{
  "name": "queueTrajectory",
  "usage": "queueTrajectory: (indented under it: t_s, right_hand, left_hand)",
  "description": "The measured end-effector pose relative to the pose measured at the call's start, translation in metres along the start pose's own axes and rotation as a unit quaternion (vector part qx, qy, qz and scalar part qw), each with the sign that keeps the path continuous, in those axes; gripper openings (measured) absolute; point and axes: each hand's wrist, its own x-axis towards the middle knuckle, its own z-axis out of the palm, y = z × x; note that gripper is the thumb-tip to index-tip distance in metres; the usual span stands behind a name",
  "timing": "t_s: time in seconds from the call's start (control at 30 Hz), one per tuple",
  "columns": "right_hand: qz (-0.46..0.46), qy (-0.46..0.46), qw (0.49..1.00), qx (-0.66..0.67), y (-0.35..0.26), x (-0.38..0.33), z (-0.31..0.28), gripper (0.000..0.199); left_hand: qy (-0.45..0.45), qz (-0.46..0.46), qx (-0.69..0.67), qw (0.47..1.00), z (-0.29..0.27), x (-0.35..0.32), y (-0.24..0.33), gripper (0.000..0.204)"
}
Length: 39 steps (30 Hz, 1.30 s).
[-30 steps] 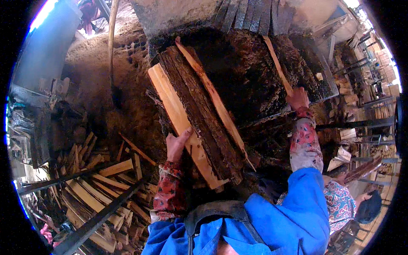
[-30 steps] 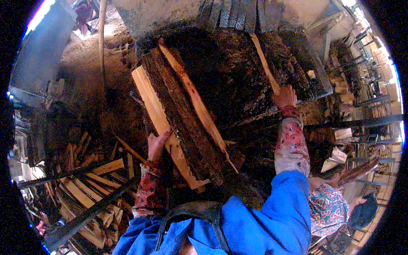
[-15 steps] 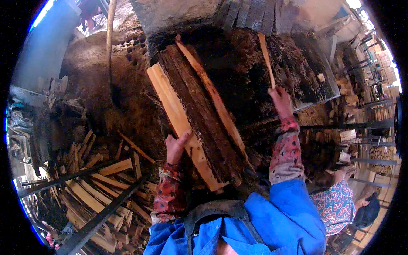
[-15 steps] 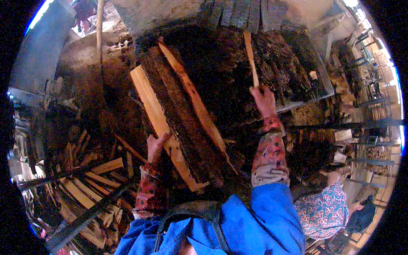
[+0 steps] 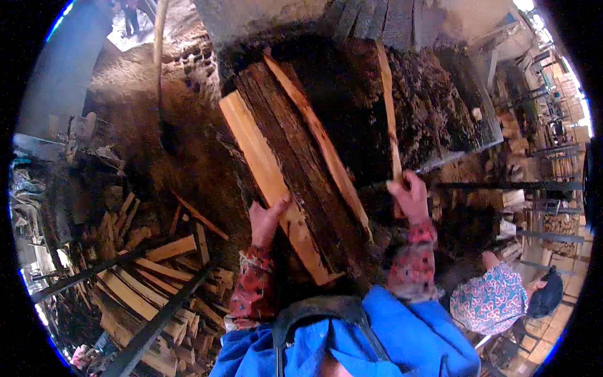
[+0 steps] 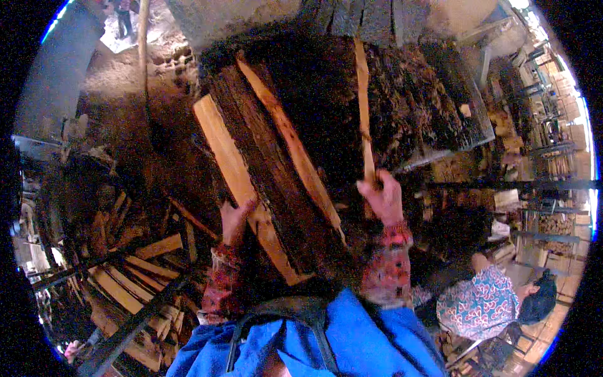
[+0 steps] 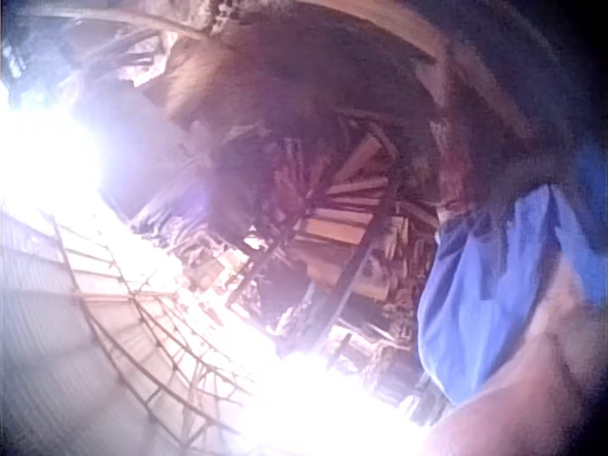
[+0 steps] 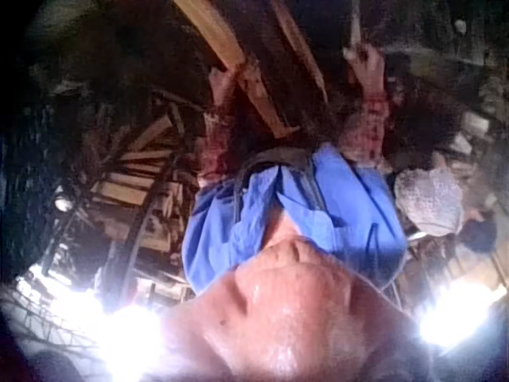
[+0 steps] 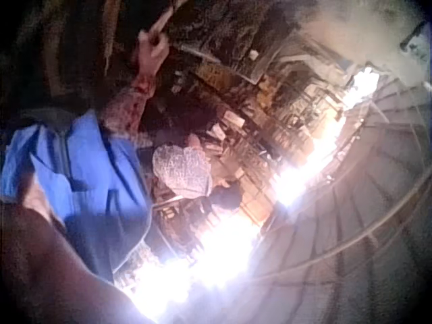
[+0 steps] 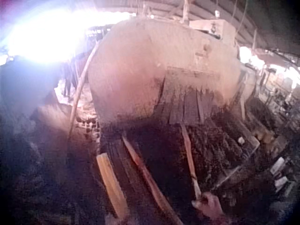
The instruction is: The person picks up split logs from a pile and stacks them into a wheelbarrow. The person repeatedly lifts the wood and places it into the container, organizing the pieces as they fill the wheelbarrow.
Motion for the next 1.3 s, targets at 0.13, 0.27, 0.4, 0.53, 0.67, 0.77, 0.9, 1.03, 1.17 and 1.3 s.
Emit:
queueTrajectory:
  t_s: [0.13,0.27,0.4,0.53,0.67,0.77,0.9,1.03,1.17,1.3]
  right_hand:
    - [0.006,0.003,1.0,0.004,-0.02,-0.041,-0.008,0.038]
    - [-0.049,0.01,0.997,-0.051,-0.048,-0.079,-0.023,0.037]
    - [-0.05,0.006,0.998,-0.025,-0.069,-0.118,-0.023,0.037]
    - [-0.048,-0.014,0.999,-0.004,-0.084,-0.145,-0.025,0.039]
    - [-0.009,-0.068,0.995,0.071,-0.102,-0.169,-0.022,0.045]
    - [-0.008,-0.148,0.984,0.096,-0.105,-0.178,-0.016,0.05]
    - [-0.181,-0.109,0.977,-0.017,-0.094,-0.166,0.005,0.044]
    - [-0.225,-0.107,0.966,-0.061,-0.097,-0.142,-0.009,0.047]
    - [-0.245,-0.132,0.955,-0.107,-0.075,-0.119,-0.004,0.049]
    - [-0.236,-0.178,0.945,-0.141,-0.045,-0.107,0.009,0.06]
  left_hand:
    - [0.005,-0.054,0.081,0.995,0.0,-0.004,0.012,0.04]
    - [-0.019,-0.036,-0.016,0.999,-0.005,-0.003,0.004,0.047]
    - [-0.001,-0.062,0.056,0.996,-0.005,-0.003,0.008,0.047]
    - [-0.017,-0.051,0.052,0.997,-0.009,-0.007,0.009,0.046]
    - [-0.029,-0.029,0.007,0.999,-0.012,-0.008,0.002,0.046]
    - [-0.035,-0.002,-0.017,0.999,-0.007,-0.011,0.004,0.048]
    - [-0.003,-0.026,0.084,0.996,-0.009,0.004,-0.007,0.049]
    - [-0.013,-0.03,0.092,0.995,-0.002,-0.001,0.007,0.044]
    - [-0.016,0.021,0.031,0.999,0.001,-0.006,0.005,0.038]
    - [-0.032,-0.008,-0.004,0.999,0.001,0.0,-0.002,0.043]
